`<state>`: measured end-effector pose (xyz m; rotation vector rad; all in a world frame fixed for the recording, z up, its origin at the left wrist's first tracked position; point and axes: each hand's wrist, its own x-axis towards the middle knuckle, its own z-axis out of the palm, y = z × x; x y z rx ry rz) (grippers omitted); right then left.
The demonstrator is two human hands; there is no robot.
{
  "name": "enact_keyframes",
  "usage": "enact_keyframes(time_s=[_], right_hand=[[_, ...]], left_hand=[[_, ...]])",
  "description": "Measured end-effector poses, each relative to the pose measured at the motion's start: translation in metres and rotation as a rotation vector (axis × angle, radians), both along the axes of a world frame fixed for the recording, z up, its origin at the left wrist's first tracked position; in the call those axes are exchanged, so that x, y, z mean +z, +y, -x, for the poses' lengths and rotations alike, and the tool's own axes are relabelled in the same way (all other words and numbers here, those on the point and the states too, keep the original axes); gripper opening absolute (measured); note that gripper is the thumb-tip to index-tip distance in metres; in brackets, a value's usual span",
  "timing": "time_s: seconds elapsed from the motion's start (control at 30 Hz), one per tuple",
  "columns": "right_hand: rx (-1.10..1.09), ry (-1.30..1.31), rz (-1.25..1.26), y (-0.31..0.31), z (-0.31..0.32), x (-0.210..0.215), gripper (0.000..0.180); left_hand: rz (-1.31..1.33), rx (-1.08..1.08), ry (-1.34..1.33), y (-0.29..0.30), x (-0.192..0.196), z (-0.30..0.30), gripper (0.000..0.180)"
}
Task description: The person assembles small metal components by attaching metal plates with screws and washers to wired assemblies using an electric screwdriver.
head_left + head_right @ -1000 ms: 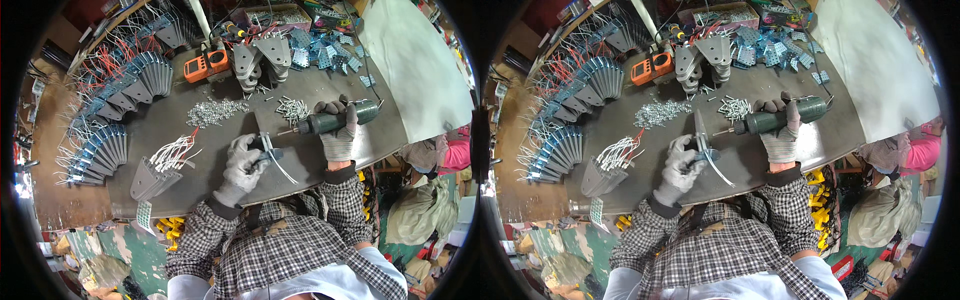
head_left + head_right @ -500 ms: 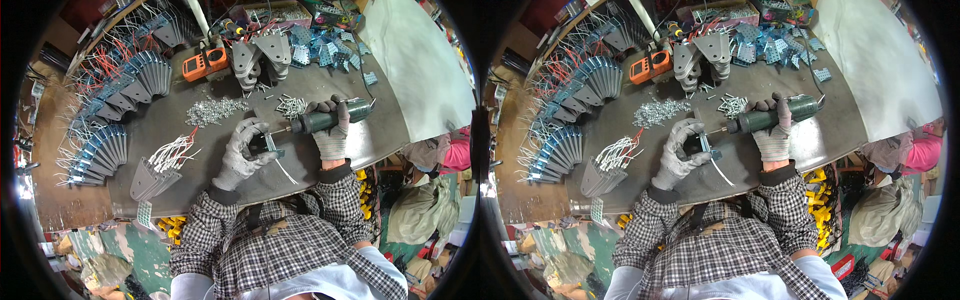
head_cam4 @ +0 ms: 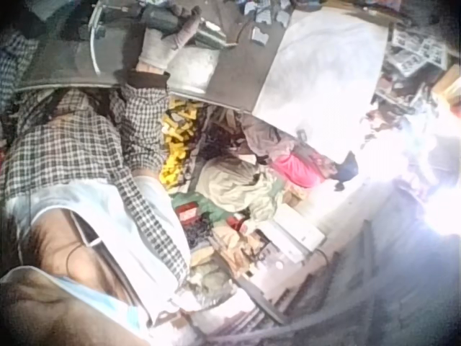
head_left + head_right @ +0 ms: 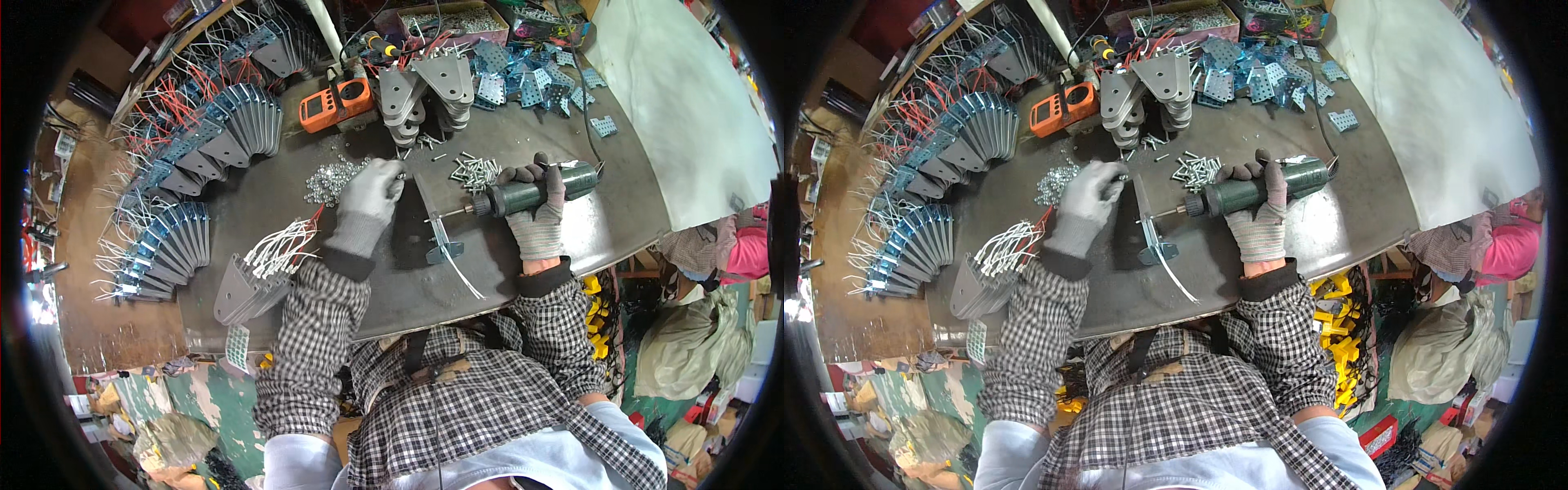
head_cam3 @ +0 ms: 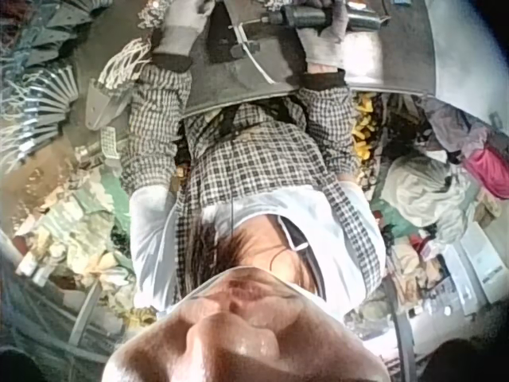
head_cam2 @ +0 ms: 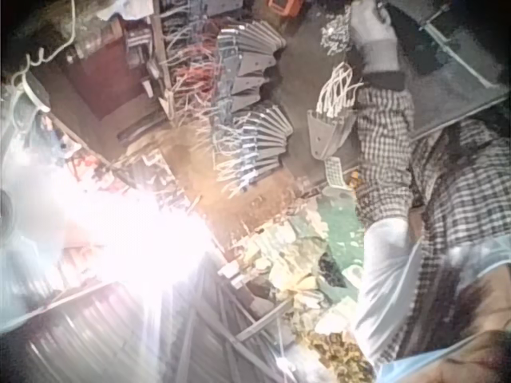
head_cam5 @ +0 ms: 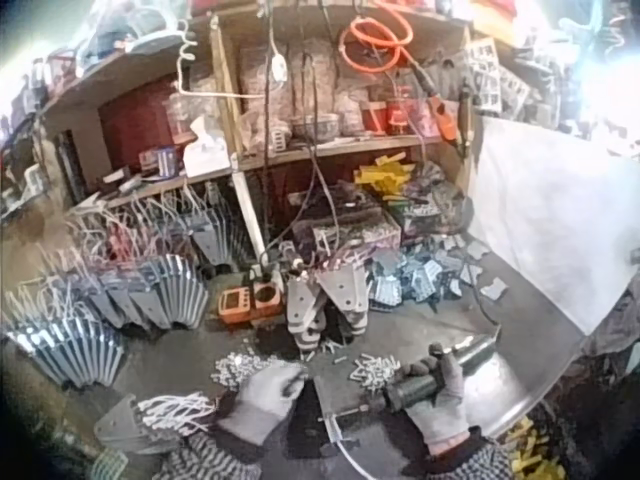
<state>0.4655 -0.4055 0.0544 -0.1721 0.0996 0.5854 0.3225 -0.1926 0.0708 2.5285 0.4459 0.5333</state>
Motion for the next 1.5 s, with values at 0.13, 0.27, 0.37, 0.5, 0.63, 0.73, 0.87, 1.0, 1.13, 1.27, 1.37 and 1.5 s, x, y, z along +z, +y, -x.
enact_keyframes(time_s=[0.13,0.27,0.37,0.5,0.63,0.73,0.87,1.0,1.13,1.27,1.37,1.5], right_hand=[[0.006,-0.001,-0.016,0.001,-0.001,-0.002,0.041],[0.017,-0.001,-0.013,-0.001,0.0,-0.002,0.041],[0.025,0.006,-0.032,0.0,-0.001,-0.003,0.042],[0.026,0.005,-0.024,0.0,0.001,-0.002,0.044],[0.008,0.0,0.015,-0.002,0.0,0.0,0.043],[0.015,-0.002,0.005,-0.001,0.001,-0.001,0.042],[0.003,0.014,0.023,0.0,0.004,0.004,0.038],[0.0,0.043,0.008,-0.001,0.003,0.002,0.034],[0.005,0.028,0.006,-0.002,0.004,0.004,0.034],[0.008,0.008,0.021,0.0,0.007,0.006,0.035],[0.014,-0.02,0.026,0.0,0.006,0.007,0.035],[0.023,-0.06,-0.025,0.003,0.005,0.008,0.036]], left_hand=[[-0.41,0.047,0.458,0.004,0.002,-0.033,0.009],[-0.449,0.051,0.531,0.003,0.002,-0.032,0.008],[0.277,0.024,0.151,-0.002,-0.024,0.003,0.013],[0.881,0.069,-0.262,-0.062,-0.019,0.034,0.029],[1.158,0.093,-0.428,-0.08,-0.021,0.034,0.027],[1.188,-0.019,-0.469,-0.084,-0.019,0.038,0.017],[0.893,0.179,-0.464,-0.09,-0.026,0.036,0.022],[1.272,0.087,-0.616,-0.085,-0.029,0.038,0.025],[1.455,0.06,-0.709,-0.086,-0.03,0.036,0.021],[0.778,0.157,-0.388,-0.089,-0.018,0.03,0.011],[0.596,0.159,-0.323,-0.09,-0.009,0.026,0.016],[0.439,0.147,-0.256,-0.087,0.002,0.022,0.016]])
